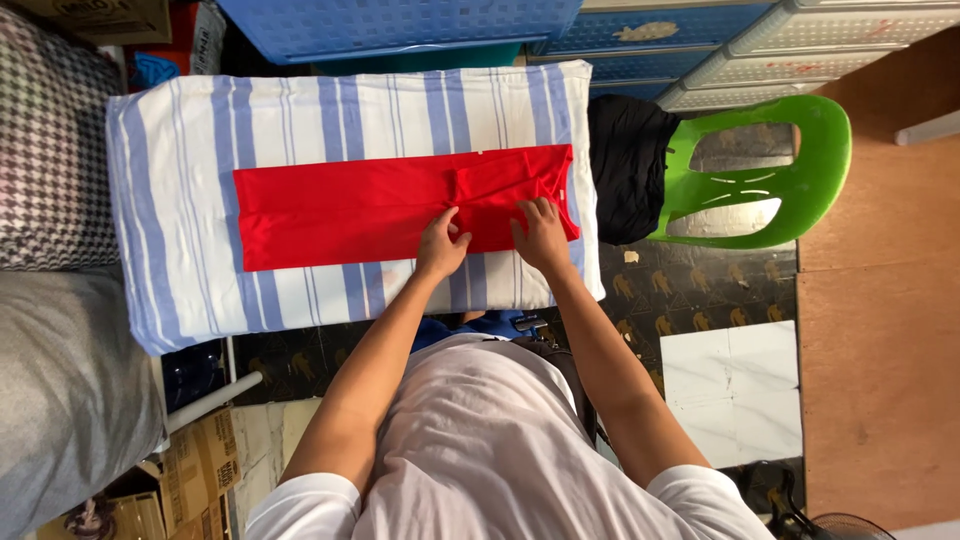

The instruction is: The recorder folds a red t-shirt and a black item of clothing, then places them into a blue plastic drawer.

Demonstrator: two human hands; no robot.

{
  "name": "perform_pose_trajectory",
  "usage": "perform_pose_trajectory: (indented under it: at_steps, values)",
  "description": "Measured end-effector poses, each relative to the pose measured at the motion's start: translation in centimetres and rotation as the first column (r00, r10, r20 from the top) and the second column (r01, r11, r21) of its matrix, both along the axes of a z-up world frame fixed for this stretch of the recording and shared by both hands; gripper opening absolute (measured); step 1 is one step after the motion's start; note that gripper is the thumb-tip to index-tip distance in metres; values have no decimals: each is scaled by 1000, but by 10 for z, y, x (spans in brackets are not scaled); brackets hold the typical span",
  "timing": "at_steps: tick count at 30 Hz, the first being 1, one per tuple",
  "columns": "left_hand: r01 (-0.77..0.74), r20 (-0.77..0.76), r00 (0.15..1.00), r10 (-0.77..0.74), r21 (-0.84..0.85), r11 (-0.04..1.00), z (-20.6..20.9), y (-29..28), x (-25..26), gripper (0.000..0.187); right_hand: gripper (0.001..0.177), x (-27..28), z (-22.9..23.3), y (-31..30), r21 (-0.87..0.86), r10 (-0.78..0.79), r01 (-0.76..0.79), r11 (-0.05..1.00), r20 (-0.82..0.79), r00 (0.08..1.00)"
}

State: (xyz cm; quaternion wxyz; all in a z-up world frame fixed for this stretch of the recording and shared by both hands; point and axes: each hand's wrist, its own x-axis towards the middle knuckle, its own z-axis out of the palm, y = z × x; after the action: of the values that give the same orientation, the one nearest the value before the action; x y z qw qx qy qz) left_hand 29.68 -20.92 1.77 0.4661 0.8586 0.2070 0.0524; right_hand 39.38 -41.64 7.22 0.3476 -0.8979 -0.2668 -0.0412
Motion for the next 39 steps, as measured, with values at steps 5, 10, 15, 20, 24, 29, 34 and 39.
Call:
perform_pose_trajectory:
  at_steps: [5,10,15,20,24,29,34,39]
  values:
    - [-2,-69,998,-2,-69,998,41,31,-21,54,32,5,7,9,2,-2,2,1000,77,997]
    - [1,117,993,-24,192,981,40,96,-64,36,15,-3,-2,38,7,55,-55,998,56,997]
    - [-65,107,994,17,461,885,47,149,-102,32,13,-5,-14,93,-34,177,-175,984,71,982]
    - [-120,-30,989,145,408,905,54,187,-138,34,19,-2,-14,119,-124,155,-147,981,57,986]
    - [-291,-62,942,329,335,896,44,231,-165,30,26,-21,18,128,-51,160,-157,986,82,984]
    - [-471,17,871,492,315,824,27,293,-181,15,15,-59,20,150,15,273,-273,962,-44,961]
    - [-548,-128,811,570,174,818,42,325,-154,21,10,-88,8,198,2,354,-357,934,-128,926]
    - [-346,-283,849,446,340,874,58,330,-122,48,13,-114,3,261,-14,510,-515,857,-110,853]
